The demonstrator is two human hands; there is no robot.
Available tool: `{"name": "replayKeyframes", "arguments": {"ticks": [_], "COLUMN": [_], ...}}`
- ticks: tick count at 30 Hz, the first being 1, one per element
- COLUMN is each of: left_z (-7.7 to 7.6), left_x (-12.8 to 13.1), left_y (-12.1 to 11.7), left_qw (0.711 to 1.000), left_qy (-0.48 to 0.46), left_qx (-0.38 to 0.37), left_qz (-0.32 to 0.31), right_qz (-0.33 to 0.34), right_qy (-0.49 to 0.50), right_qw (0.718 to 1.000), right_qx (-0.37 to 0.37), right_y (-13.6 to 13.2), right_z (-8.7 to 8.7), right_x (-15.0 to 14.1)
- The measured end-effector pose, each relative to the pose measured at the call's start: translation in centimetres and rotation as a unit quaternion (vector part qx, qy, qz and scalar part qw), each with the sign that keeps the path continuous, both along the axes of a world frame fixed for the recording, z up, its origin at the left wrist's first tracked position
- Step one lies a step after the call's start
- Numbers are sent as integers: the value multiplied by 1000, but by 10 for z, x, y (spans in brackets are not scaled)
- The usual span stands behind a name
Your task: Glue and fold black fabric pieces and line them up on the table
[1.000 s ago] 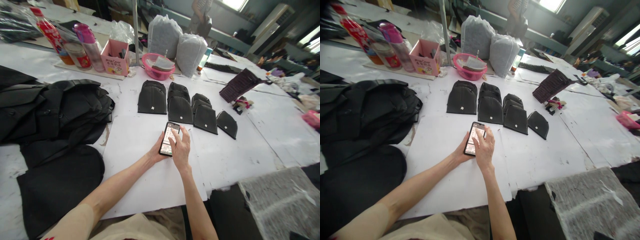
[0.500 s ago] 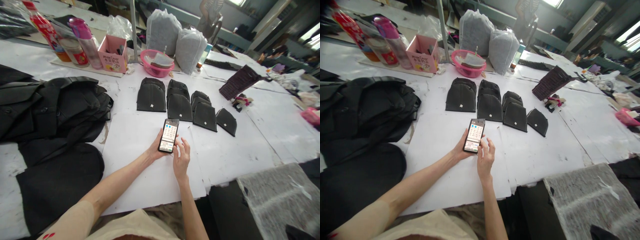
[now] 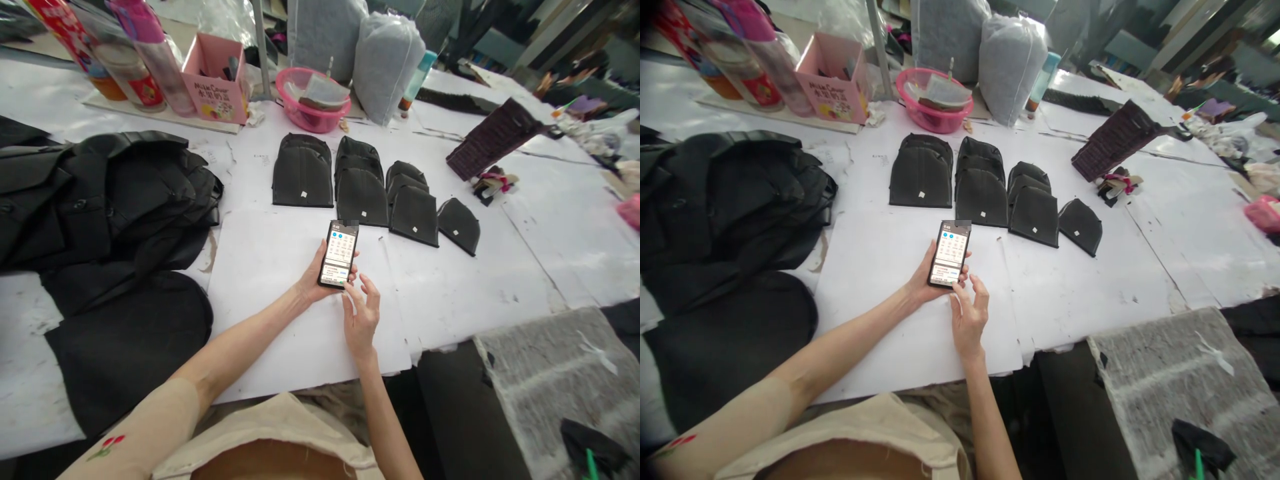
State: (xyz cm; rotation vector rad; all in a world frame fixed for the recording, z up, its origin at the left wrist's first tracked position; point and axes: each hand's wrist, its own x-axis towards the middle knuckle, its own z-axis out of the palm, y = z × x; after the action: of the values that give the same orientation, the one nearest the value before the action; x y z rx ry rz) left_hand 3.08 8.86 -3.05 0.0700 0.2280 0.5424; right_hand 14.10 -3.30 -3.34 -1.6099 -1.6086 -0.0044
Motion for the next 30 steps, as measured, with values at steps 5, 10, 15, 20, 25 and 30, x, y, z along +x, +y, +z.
{"name": "replayKeyframes", "arguments": {"ticks": [5,10,15,20,25,30], "left_z": [0,0,0,-3,-6,-4], "left_x": [-1,0,1,1,1,1], "left_y": [-1,-1,0,-1,-1,-1], "left_qw": [1000,1000,1000,1000,1000,1000], "left_qy": [3,-1,-10,-15,-18,-3], "left_qx": [-14,-14,-21,-22,-12,-15], "left_qz": [-4,10,2,0,-4,1], "right_qz": [21,30,24,28,22,11], "right_qy": [-51,-63,-63,-59,-32,37], "right_qw": [998,997,997,998,999,999], "right_qx": [4,18,24,25,25,4], "right_y": [-2,4,5,5,4,3], "right_z": [0,-1,-3,-3,-4,-5], "right_x": [-5,-9,-9,-8,-6,-5]}}
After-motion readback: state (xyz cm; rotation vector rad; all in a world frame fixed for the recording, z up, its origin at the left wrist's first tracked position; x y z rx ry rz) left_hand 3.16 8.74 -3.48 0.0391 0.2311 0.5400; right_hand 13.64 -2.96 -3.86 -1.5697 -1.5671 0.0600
